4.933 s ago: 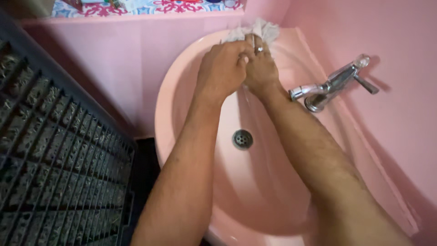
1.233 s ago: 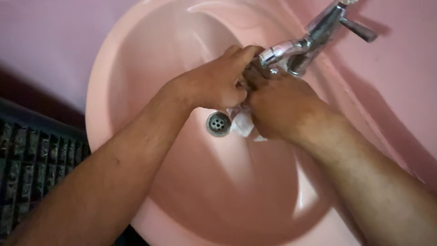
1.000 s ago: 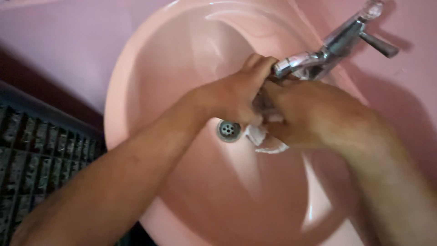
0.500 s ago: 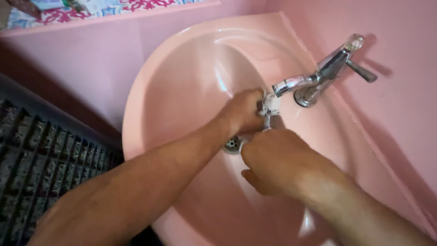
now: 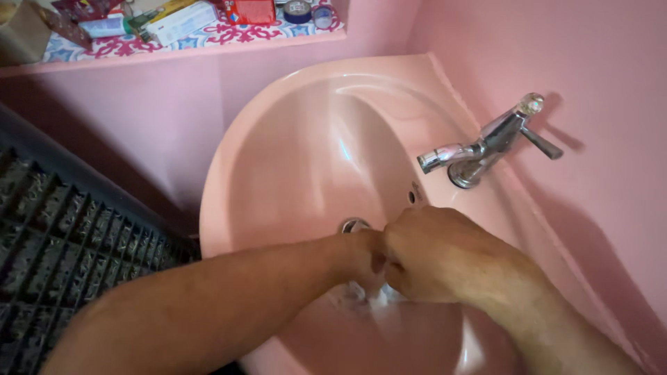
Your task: The person scrubs a pink bathroom sink with a white cloth, repeatedly rinsing and wringing the cloth under running water. They wipe the basin, faucet, and surrounding surfaces, then rinse the cloth again and continue scrubbing.
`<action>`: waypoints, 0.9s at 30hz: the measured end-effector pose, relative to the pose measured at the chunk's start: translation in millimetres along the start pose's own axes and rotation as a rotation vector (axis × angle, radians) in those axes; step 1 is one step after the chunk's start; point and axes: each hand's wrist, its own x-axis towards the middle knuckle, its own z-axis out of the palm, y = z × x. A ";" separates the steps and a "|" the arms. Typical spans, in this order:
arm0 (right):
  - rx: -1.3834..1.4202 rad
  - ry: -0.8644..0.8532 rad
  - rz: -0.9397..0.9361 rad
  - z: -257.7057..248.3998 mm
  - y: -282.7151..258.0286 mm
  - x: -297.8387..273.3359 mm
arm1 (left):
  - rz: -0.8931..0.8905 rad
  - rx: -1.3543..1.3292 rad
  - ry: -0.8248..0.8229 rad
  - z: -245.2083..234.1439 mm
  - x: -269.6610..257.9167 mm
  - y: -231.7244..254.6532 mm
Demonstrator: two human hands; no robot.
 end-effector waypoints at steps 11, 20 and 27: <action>0.061 0.119 0.042 -12.7 30.4 -11.0 | -0.056 0.096 -0.117 -23.7 -1.6 1.9; 0.100 0.236 -0.049 -15.0 34.1 -14.6 | 0.323 0.073 -0.568 -16.0 9.1 -5.3; 0.019 0.055 0.158 -22.8 25.1 -15.3 | -0.039 0.161 -0.038 -85.1 23.4 2.1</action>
